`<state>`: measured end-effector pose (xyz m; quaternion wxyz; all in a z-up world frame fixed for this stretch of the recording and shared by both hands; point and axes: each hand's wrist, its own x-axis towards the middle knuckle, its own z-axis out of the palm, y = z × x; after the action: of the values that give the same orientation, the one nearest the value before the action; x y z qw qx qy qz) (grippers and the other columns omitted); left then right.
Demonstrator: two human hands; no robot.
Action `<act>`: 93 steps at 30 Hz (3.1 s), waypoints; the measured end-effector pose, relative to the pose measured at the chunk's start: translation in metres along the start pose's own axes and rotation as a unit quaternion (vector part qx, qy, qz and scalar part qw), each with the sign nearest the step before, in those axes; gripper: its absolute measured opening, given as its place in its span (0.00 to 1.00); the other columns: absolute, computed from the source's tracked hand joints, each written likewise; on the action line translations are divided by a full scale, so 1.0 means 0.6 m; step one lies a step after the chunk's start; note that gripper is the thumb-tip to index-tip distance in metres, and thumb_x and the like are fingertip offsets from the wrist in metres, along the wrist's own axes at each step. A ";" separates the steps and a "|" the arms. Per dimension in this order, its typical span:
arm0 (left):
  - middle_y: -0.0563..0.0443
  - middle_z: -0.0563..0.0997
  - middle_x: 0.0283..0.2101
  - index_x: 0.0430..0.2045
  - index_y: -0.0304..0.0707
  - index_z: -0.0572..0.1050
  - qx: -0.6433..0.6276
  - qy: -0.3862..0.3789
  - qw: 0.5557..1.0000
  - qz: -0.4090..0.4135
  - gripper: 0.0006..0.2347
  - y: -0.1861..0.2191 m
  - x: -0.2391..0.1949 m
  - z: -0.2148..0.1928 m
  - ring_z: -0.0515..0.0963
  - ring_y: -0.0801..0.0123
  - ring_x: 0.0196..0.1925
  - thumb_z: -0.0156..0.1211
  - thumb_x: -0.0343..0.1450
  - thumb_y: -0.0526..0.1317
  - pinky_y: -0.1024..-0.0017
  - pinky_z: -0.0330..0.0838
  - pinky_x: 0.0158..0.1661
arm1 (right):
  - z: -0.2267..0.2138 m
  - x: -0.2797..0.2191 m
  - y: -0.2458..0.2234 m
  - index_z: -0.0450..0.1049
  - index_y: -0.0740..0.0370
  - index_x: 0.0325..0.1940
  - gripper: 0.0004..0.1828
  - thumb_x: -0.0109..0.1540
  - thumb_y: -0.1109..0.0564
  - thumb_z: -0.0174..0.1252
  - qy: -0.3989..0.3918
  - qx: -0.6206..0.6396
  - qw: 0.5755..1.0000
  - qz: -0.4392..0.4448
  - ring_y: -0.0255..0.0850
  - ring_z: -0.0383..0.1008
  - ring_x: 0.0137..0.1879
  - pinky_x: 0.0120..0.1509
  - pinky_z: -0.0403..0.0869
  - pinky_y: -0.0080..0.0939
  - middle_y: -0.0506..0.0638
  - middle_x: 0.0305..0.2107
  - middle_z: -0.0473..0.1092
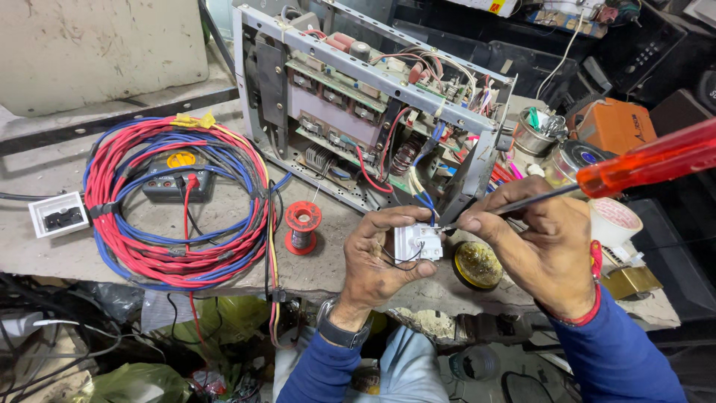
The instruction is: The person is repairing an electronic device, likely a television, by soldering wires and connecting components. They use a soldering iron to attach wires to a small white component and then secure it to the device's frame.
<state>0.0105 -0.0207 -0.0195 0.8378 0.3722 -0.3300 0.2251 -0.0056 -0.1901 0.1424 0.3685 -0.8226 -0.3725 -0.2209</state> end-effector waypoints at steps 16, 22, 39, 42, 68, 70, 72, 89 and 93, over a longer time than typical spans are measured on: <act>0.34 0.76 0.61 0.53 0.34 0.72 -0.060 0.015 0.998 -0.006 0.23 -0.002 -0.003 0.000 0.82 0.54 0.60 0.76 0.65 0.28 0.55 0.78 0.58 | 0.008 0.003 0.006 0.72 0.67 0.44 0.05 0.67 0.63 0.59 -0.025 0.055 0.998 0.030 0.38 0.83 0.42 0.48 0.82 0.36 0.54 0.35 0.80; 0.34 0.76 0.60 0.52 0.34 0.71 -0.081 0.019 0.996 -0.021 0.24 -0.005 -0.003 -0.006 0.83 0.50 0.58 0.77 0.65 0.29 0.52 0.81 0.58 | -0.002 0.001 -0.003 0.70 0.70 0.48 0.07 0.69 0.62 0.53 -0.054 0.099 0.994 0.006 0.37 0.81 0.47 0.52 0.80 0.36 0.54 0.40 0.78; 0.36 0.76 0.58 0.53 0.33 0.71 -0.076 0.016 0.997 -0.006 0.23 -0.008 -0.001 -0.007 0.79 0.53 0.63 0.77 0.65 0.30 0.49 0.76 0.59 | -0.006 -0.004 -0.008 0.64 0.71 0.53 0.12 0.67 0.65 0.52 -0.092 0.113 0.989 0.000 0.39 0.80 0.52 0.56 0.79 0.36 0.56 0.44 0.76; 0.36 0.75 0.59 0.53 0.33 0.71 -0.077 0.010 0.997 -0.001 0.23 -0.009 0.000 -0.006 0.78 0.53 0.64 0.77 0.66 0.30 0.49 0.76 0.60 | -0.001 -0.005 -0.003 0.72 0.68 0.48 0.07 0.66 0.64 0.57 -0.055 0.040 0.997 0.021 0.38 0.82 0.48 0.53 0.81 0.36 0.54 0.41 0.80; 0.39 0.76 0.58 0.52 0.35 0.72 -0.107 0.012 0.994 -0.035 0.23 0.000 0.004 -0.003 0.74 0.44 0.68 0.75 0.63 0.26 0.51 0.73 0.66 | 0.033 -0.039 0.011 0.71 0.64 0.46 0.15 0.58 0.66 0.67 0.013 -0.060 0.952 -0.301 0.51 0.85 0.48 0.48 0.83 0.44 0.58 0.39 0.78; 0.39 0.76 0.58 0.52 0.34 0.72 -0.108 0.011 0.993 -0.046 0.24 0.008 -0.003 -0.001 0.73 0.43 0.69 0.76 0.63 0.26 0.50 0.73 0.66 | 0.030 -0.048 0.004 0.70 0.65 0.48 0.17 0.58 0.65 0.67 0.002 -0.070 0.942 -0.329 0.53 0.84 0.50 0.49 0.84 0.46 0.60 0.42 0.78; 0.40 0.76 0.57 0.51 0.36 0.72 -0.104 0.006 0.993 -0.048 0.24 0.008 0.011 0.000 0.74 0.43 0.68 0.77 0.62 0.25 0.50 0.74 0.64 | 0.030 -0.042 -0.001 0.69 0.66 0.50 0.19 0.60 0.63 0.69 0.016 -0.079 0.937 -0.340 0.53 0.84 0.50 0.49 0.84 0.46 0.60 0.42 0.78; 0.40 0.76 0.58 0.52 0.36 0.72 -0.108 -0.018 0.993 -0.032 0.22 -0.009 0.000 -0.012 0.73 0.43 0.70 0.75 0.66 0.27 0.47 0.71 0.64 | -0.021 -0.138 -0.006 0.72 0.59 0.47 0.12 0.61 0.59 0.63 0.050 0.027 0.961 -0.272 0.49 0.82 0.53 0.63 0.80 0.53 0.54 0.44 0.77; 0.40 0.76 0.59 0.51 0.36 0.72 -0.090 -0.018 0.995 -0.027 0.23 -0.009 0.002 -0.014 0.73 0.42 0.71 0.76 0.65 0.27 0.46 0.71 0.63 | -0.037 -0.198 0.019 0.79 0.54 0.43 0.09 0.58 0.59 0.64 0.051 0.009 0.971 -0.234 0.35 0.84 0.53 0.63 0.79 0.43 0.45 0.47 0.79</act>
<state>0.0179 -0.0171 -0.0254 0.8678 0.3077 -0.3535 0.1650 -0.0729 -0.2660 0.0754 0.3325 -0.6970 -0.5372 -0.3393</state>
